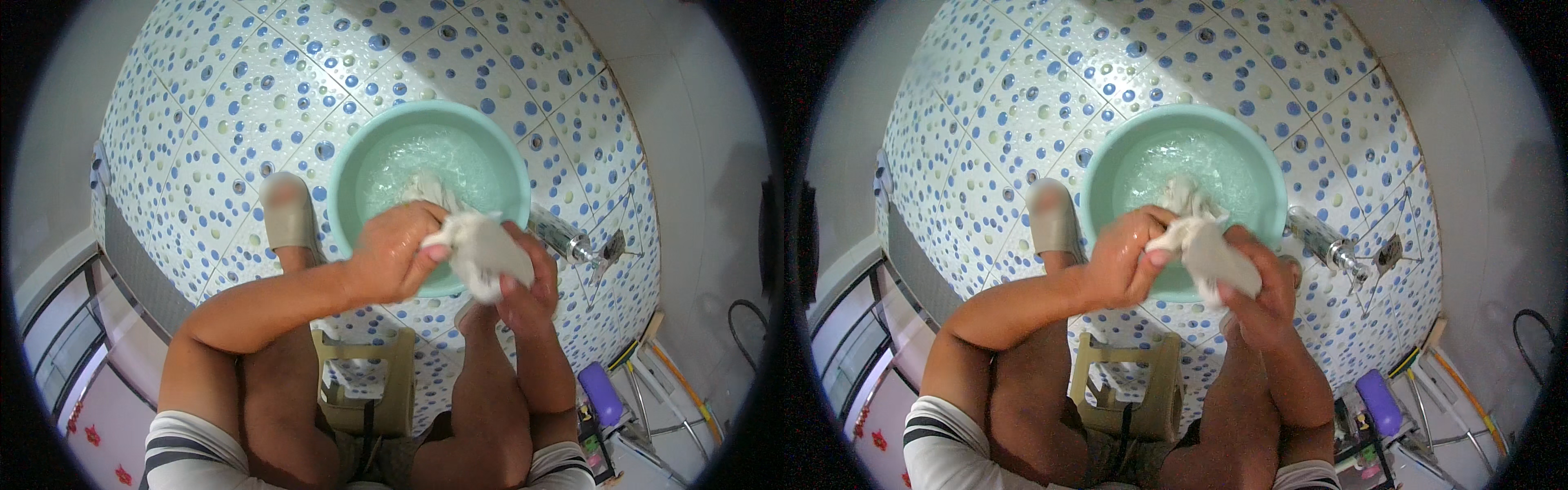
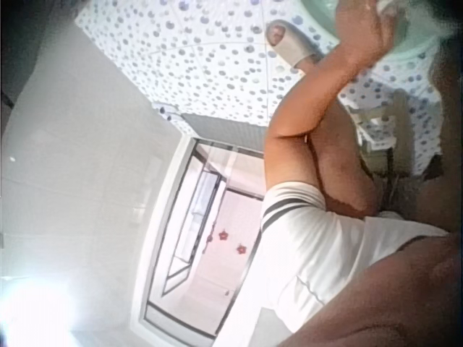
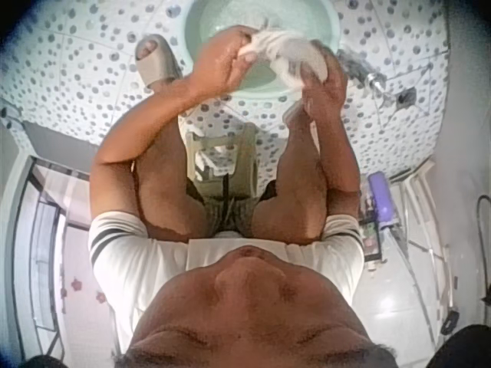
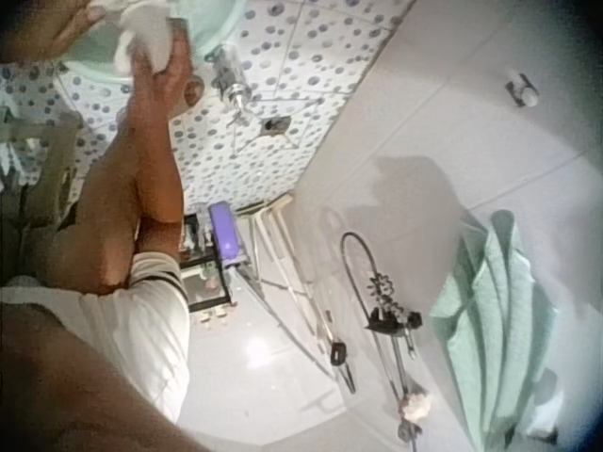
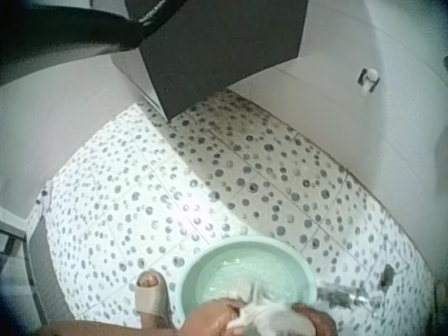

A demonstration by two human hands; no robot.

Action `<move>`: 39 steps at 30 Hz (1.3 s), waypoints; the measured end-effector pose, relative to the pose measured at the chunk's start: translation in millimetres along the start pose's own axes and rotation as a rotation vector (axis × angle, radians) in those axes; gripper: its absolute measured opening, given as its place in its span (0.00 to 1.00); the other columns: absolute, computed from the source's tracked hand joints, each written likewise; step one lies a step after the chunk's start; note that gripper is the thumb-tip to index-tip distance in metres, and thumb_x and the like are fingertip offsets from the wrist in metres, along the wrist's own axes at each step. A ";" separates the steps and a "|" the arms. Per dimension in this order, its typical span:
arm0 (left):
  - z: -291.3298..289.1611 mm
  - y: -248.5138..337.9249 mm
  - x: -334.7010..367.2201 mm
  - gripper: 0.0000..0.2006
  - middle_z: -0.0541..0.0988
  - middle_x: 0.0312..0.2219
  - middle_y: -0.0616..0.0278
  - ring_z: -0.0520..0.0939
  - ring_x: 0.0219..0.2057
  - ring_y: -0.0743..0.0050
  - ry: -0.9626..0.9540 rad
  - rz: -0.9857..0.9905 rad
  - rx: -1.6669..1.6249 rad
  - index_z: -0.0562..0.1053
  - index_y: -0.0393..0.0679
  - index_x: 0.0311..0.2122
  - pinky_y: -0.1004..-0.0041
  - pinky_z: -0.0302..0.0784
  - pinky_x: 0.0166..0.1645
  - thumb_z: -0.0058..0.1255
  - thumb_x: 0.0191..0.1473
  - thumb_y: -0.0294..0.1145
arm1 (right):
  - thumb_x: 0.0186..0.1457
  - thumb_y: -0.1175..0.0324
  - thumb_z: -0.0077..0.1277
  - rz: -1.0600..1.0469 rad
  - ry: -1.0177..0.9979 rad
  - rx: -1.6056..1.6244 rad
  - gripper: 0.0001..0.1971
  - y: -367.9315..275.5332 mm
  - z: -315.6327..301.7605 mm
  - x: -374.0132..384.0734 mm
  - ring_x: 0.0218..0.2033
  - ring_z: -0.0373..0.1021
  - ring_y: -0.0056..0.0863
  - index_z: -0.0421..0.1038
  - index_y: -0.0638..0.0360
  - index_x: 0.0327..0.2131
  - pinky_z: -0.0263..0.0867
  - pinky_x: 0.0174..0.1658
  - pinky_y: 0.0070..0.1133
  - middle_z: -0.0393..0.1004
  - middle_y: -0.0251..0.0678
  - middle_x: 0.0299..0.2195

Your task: The person sits on a small stool and washes a white cloth by hand in a light blue basin filled with water. They repeatedly submerge, scrub, and wring the cloth to clean it.

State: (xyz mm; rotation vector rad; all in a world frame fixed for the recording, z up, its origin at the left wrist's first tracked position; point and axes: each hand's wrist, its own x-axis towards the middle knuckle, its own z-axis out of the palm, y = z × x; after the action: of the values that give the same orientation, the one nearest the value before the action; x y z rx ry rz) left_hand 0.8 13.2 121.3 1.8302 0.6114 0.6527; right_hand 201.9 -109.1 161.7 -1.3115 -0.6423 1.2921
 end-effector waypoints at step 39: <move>-45.1 39.8 32.7 0.10 0.75 0.30 0.61 0.75 0.27 0.80 0.239 -0.033 -0.130 0.63 0.41 0.41 0.76 0.71 0.31 0.52 0.57 0.19 | 0.64 0.72 0.46 -0.242 0.151 -1.375 0.20 -31.6 -13.7 -8.2 0.49 0.77 0.35 0.66 0.58 0.59 0.75 0.52 0.29 0.78 0.43 0.50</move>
State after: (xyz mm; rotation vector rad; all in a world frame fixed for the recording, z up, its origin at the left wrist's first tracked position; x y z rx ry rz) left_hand -2.3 52.6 177.3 1.6306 0.7366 0.8771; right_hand 222.3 -114.1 190.3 -2.2546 -1.6548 0.4159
